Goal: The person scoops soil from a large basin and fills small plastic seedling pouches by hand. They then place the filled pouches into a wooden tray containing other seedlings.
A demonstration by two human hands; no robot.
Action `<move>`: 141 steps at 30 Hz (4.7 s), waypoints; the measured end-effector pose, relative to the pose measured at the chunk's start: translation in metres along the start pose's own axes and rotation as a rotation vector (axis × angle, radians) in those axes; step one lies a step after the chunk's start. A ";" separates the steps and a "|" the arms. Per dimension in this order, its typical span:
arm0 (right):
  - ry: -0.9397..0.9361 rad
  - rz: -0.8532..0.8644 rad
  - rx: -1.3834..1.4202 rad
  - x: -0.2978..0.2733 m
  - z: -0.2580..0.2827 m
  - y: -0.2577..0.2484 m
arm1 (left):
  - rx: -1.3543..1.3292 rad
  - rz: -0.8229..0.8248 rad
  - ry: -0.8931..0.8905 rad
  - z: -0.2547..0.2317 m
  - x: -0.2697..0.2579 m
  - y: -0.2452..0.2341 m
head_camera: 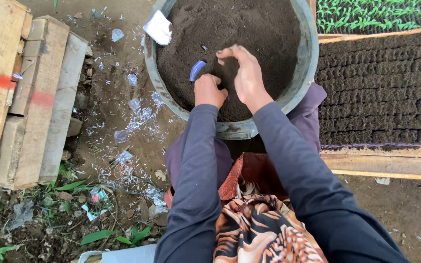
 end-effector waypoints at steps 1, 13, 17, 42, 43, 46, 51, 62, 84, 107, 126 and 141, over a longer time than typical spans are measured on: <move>0.001 0.001 0.000 -0.001 -0.007 -0.005 | 0.000 -0.001 -0.002 -0.005 -0.003 -0.006; 0.013 0.182 -1.312 -0.005 -0.077 -0.067 | -0.120 -0.047 -0.038 -0.003 -0.004 -0.007; -0.176 0.222 -1.190 -0.008 -0.062 -0.059 | -0.050 -0.041 -0.010 -0.008 -0.008 -0.016; -0.474 0.457 -1.189 -0.064 0.088 -0.040 | -0.654 0.320 0.221 -0.099 -0.049 -0.022; -0.465 0.403 -1.207 -0.065 0.090 -0.056 | -0.659 0.368 0.247 -0.109 -0.052 -0.021; -0.280 0.185 -0.913 -0.066 0.108 -0.125 | -0.537 0.355 0.340 -0.131 -0.052 -0.022; -0.481 -0.390 -1.216 -0.115 0.175 -0.288 | -0.446 -0.005 0.416 -0.082 -0.033 -0.037; -0.004 -1.313 -1.325 -0.222 0.208 -0.618 | -0.622 -0.233 0.150 -0.085 -0.038 -0.068; -0.357 -0.767 -1.586 -0.108 0.172 -0.486 | 0.008 -0.763 0.271 0.006 -0.018 -0.112; -0.440 -0.072 -1.202 -0.031 0.018 -0.049 | 0.075 -0.559 -0.135 0.040 0.010 -0.084; -0.144 0.140 -0.293 -0.025 -0.019 -0.031 | -0.694 -0.230 -0.031 -0.041 -0.023 -0.066; 0.094 -0.016 -0.232 -0.027 -0.004 -0.062 | -0.950 0.043 -0.040 -0.035 -0.013 -0.023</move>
Point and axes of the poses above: each hand's wrist, its own x-axis towards the middle knuckle, its own y-axis out of the palm, z = x × y, the point moved 8 cm from there along x, towards the middle knuckle, and after that the axes turned 4 degrees about -z, right-handed, at the moved point
